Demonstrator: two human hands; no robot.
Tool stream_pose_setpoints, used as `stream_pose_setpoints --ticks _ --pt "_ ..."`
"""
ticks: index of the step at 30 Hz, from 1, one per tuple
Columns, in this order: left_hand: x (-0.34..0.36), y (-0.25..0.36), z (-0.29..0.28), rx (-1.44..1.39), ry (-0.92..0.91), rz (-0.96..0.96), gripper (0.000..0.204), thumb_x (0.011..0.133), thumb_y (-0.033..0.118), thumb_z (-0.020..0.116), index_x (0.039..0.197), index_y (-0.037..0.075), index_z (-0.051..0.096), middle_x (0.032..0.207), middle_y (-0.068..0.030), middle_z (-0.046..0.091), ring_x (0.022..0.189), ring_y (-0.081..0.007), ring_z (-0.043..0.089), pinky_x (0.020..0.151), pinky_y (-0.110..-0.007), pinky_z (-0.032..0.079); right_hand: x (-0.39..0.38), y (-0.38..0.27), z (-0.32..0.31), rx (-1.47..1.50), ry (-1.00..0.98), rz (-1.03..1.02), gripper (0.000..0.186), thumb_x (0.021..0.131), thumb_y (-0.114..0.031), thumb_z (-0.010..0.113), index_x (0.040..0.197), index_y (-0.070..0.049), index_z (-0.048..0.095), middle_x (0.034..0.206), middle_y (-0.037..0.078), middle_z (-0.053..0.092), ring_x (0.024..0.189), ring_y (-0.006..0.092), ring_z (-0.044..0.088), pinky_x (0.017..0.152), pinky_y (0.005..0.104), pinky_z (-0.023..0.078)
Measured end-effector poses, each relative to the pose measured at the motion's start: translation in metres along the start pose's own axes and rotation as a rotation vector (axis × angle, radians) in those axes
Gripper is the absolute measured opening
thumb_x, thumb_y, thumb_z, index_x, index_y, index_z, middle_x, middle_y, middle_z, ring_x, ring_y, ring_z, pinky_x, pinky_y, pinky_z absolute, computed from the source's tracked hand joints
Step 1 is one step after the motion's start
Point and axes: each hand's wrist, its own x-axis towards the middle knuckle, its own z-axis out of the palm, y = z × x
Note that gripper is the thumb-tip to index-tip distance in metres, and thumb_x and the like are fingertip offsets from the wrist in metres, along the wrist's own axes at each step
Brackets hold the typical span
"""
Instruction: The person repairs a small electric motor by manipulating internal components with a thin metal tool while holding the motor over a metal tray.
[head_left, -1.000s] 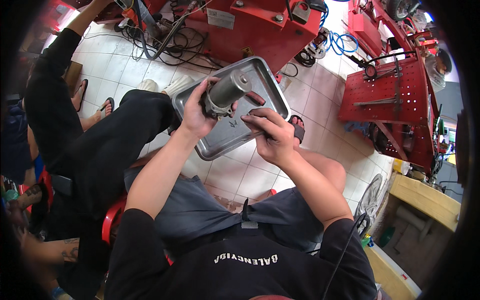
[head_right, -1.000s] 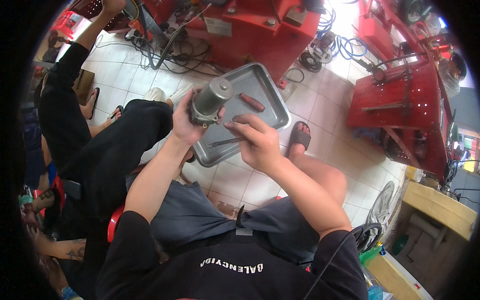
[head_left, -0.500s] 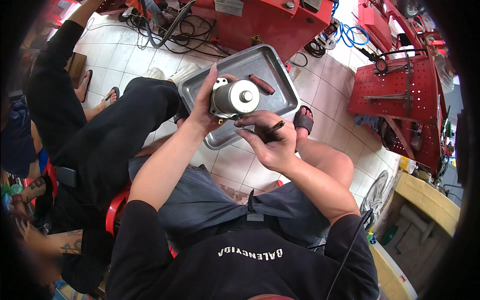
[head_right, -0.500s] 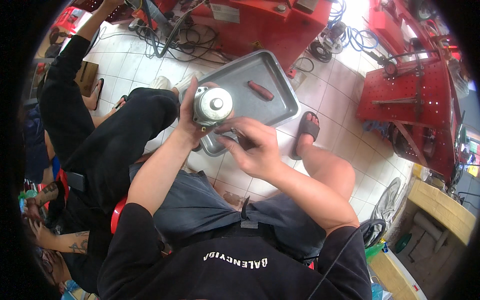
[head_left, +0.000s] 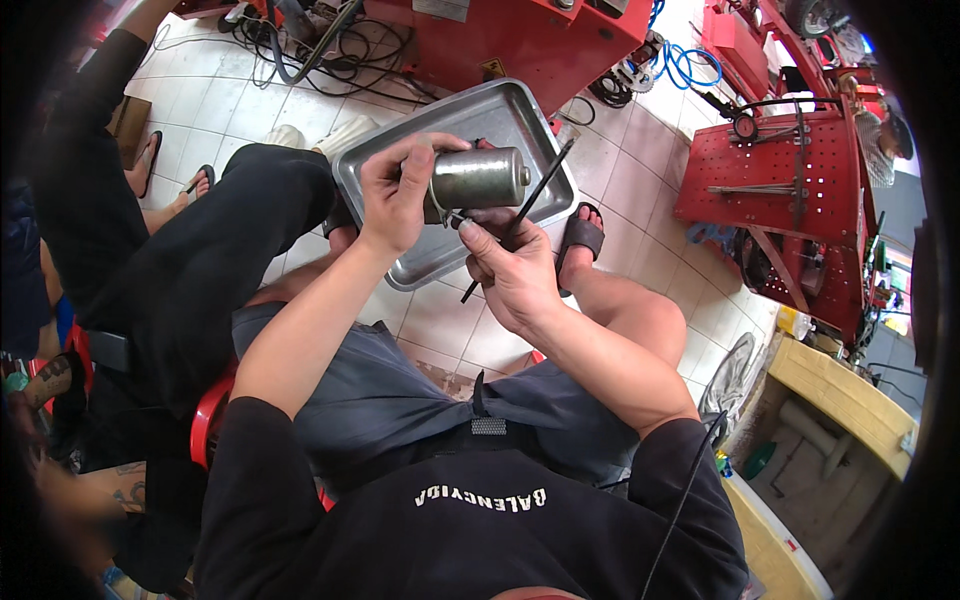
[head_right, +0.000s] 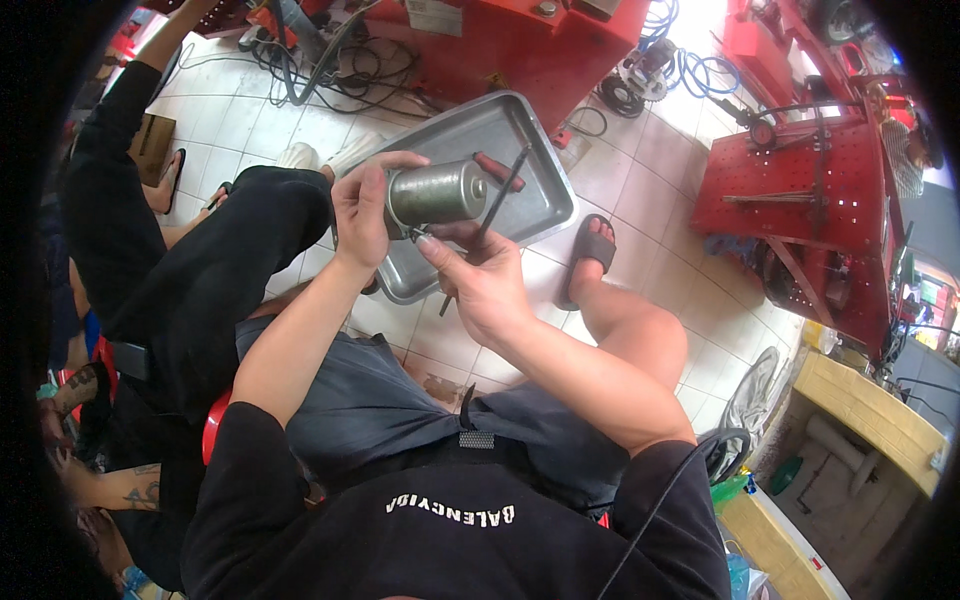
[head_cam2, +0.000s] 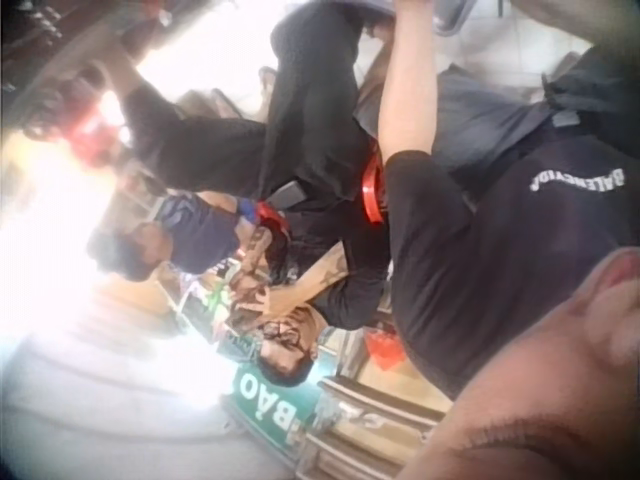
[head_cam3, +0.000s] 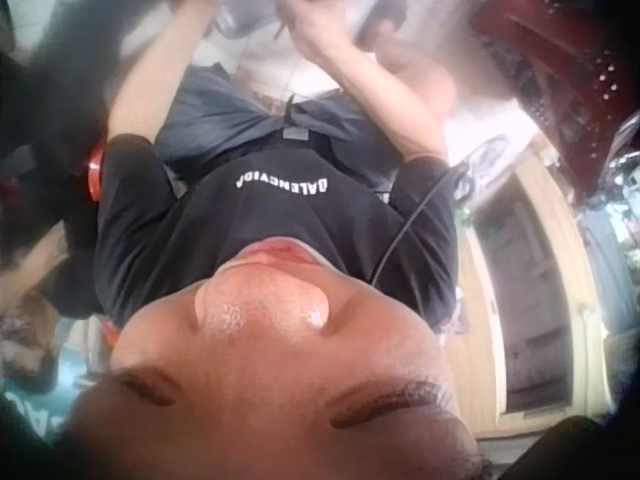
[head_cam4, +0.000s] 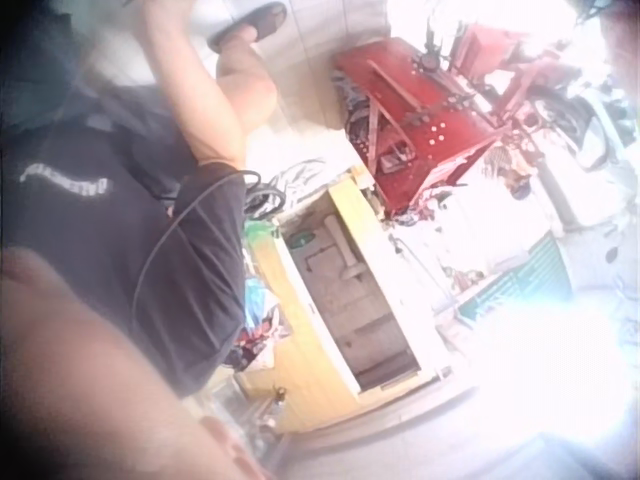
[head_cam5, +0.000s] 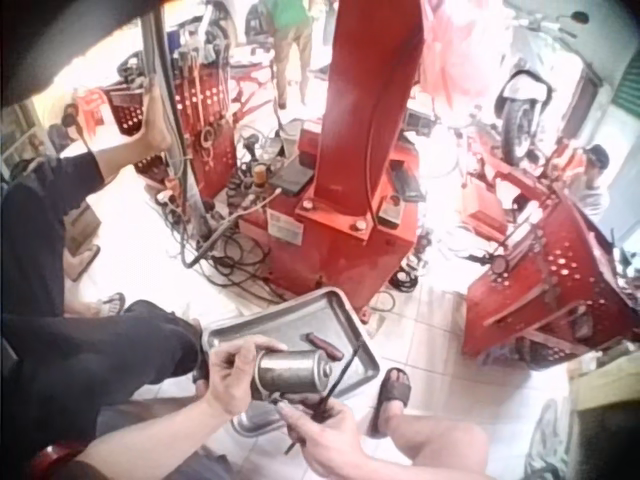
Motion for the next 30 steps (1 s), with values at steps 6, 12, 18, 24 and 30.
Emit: stream_pose_setpoints --ticks 6,12,18,24,30 --pt "-0.004 -0.002 0.0 0.175 -0.003 0.043 0.05 0.107 0.039 0.045 0.107 -0.005 0.068 0.106 -0.0108 0.07 0.093 -0.0132 0.063 0.083 -0.027 0.049 0.004 0.004 -0.004 -0.073 0.005 -0.026 0.021 0.085 -0.009 0.08 0.1 -0.001 0.068 0.076 -0.001 0.064 0.052 0.0035 0.045 0.046 0.0212 0.03" --pt "-0.003 -0.004 0.001 0.294 -0.072 0.142 0.048 0.107 0.037 0.044 0.107 -0.004 0.068 0.104 -0.0098 0.07 0.092 -0.0129 0.063 0.082 -0.027 0.049 0.007 0.006 -0.009 -0.161 0.047 -0.047 0.024 0.083 -0.011 0.082 0.098 0.001 0.067 0.078 0.0 0.065 0.054 0.0029 0.048 0.047 0.02 0.033" --pt "-0.012 -0.011 0.01 0.116 0.047 -0.036 0.049 0.107 0.039 0.044 0.107 -0.003 0.068 0.1 -0.0071 0.07 0.089 -0.0101 0.062 0.077 -0.024 0.049 0.009 0.006 -0.004 -0.213 0.058 -0.129 0.024 0.084 -0.012 0.082 0.097 0.001 0.067 0.078 0.002 0.066 0.055 0.0019 0.048 0.046 0.0204 0.031" --pt "-0.014 -0.006 0.015 0.051 0.075 -0.099 0.051 0.107 0.04 0.043 0.105 -0.003 0.068 0.099 -0.0068 0.069 0.088 -0.01 0.062 0.076 -0.024 0.05 0.006 0.006 -0.005 -0.205 0.087 -0.103 0.027 0.083 -0.014 0.083 0.096 0.001 0.065 0.074 0.001 0.062 0.052 0.0042 0.045 0.046 0.0206 0.03" --pt "-0.008 -0.008 0.011 -0.235 0.125 -0.376 0.059 0.105 0.052 0.039 0.113 0.0 0.064 0.1 -0.0096 0.068 0.084 -0.016 0.065 0.071 -0.029 0.053 0.005 0.004 -0.014 -0.043 0.004 -0.121 0.028 0.091 -0.013 0.073 0.11 0.003 0.058 0.083 0.002 0.057 0.054 0.0055 0.039 0.049 0.0232 0.031"
